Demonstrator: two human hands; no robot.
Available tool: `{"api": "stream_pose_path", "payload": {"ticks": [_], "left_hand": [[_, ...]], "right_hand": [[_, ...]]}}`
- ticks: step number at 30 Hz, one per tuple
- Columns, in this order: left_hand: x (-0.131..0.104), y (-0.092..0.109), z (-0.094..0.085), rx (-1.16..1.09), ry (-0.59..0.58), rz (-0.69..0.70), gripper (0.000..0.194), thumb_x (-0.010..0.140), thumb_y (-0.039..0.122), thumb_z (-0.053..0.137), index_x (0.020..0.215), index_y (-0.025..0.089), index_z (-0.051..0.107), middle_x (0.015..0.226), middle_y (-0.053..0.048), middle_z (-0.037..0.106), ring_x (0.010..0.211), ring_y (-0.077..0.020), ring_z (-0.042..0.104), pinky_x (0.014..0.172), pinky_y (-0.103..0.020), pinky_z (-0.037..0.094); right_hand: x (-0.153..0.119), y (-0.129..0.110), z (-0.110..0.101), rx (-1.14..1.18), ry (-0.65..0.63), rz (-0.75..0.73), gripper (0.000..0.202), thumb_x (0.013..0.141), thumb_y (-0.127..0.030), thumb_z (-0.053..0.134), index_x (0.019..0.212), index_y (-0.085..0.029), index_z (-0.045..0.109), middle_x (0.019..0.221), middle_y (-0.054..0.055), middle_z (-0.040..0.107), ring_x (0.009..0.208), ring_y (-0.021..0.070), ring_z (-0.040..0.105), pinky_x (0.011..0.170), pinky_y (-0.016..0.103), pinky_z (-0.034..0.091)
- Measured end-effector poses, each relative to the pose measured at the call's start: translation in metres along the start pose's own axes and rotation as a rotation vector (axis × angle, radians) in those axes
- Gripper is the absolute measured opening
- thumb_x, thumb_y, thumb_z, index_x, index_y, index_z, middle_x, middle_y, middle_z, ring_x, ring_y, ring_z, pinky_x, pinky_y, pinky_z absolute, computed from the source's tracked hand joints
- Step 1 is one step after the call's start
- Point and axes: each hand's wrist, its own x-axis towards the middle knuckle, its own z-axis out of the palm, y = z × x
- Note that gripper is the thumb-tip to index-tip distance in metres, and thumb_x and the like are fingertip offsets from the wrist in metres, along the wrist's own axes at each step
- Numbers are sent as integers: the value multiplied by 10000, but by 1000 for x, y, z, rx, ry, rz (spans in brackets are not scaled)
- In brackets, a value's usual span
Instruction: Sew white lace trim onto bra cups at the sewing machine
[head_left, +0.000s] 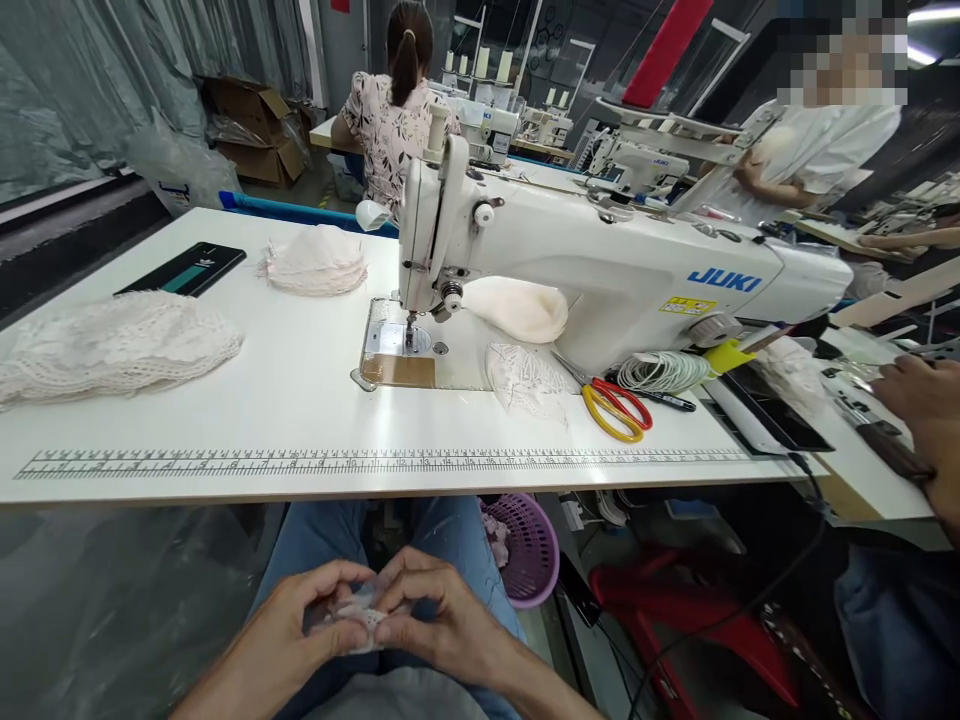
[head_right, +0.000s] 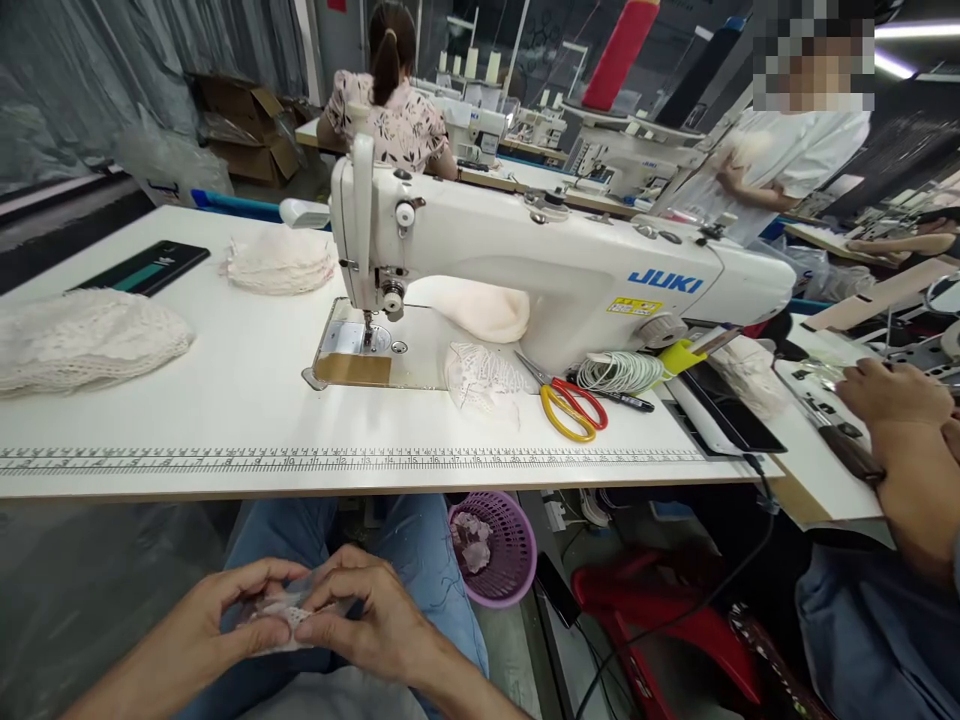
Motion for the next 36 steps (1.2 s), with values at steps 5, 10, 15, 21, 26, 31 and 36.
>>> {"api": "stream_pose_path", "payload": {"ticks": [5, 10, 15, 21, 26, 31, 36], "left_hand": [[-2, 7, -2, 163, 72, 90, 143, 765, 352, 623, 736, 226, 684, 763, 1, 615, 811, -218, 556, 747, -275, 383], [-3, 2, -3, 156, 47, 78, 151, 759, 368, 632, 771, 230, 694, 768, 6, 624, 826, -217, 549, 762, -271, 373], [-4, 4, -2, 142, 10, 64, 233, 768, 437, 608, 807, 224, 696, 788, -4, 615, 828, -218, 535, 760, -269, 374], [-8, 9, 0, 108, 31, 63, 294, 808, 470, 558, 738, 204, 662, 729, 6, 518, 739, -182, 505, 659, -239, 355], [-6, 4, 1, 41, 20, 94, 336, 838, 477, 535, 722, 194, 674, 724, 4, 492, 726, -174, 508, 659, -242, 361], [-3, -2, -10, -309, -80, 48, 362, 781, 531, 628, 745, 175, 685, 777, -20, 596, 785, -183, 526, 724, -243, 387], [-9, -1, -18, -501, -138, -105, 410, 732, 546, 702, 674, 156, 589, 612, 40, 495, 598, -100, 388, 558, -191, 296]], "right_hand": [[3, 4, 4, -85, 49, 22, 381, 827, -519, 611, 720, -157, 662, 755, 29, 630, 730, 148, 580, 667, 254, 424], [1, 5, 4, -167, 61, 97, 321, 836, -456, 604, 719, -159, 642, 681, 4, 617, 658, 131, 530, 624, 242, 385], [1, 1, 6, -249, 77, 143, 250, 819, -389, 612, 707, -166, 625, 666, -11, 593, 650, 126, 505, 607, 230, 354], [3, -3, 11, -272, 94, 123, 231, 812, -344, 605, 665, -167, 583, 627, -20, 559, 606, 117, 492, 596, 233, 335], [3, -2, 14, -283, 100, 99, 224, 819, -341, 615, 681, -167, 591, 654, -10, 579, 651, 133, 518, 634, 244, 349], [7, -10, 5, -151, 86, 102, 176, 785, -321, 672, 731, -164, 614, 694, -9, 590, 666, 126, 519, 632, 235, 371], [4, -18, -10, 159, -8, 184, 392, 684, -387, 779, 948, -174, 583, 760, -3, 614, 684, 126, 545, 623, 225, 416]]}}
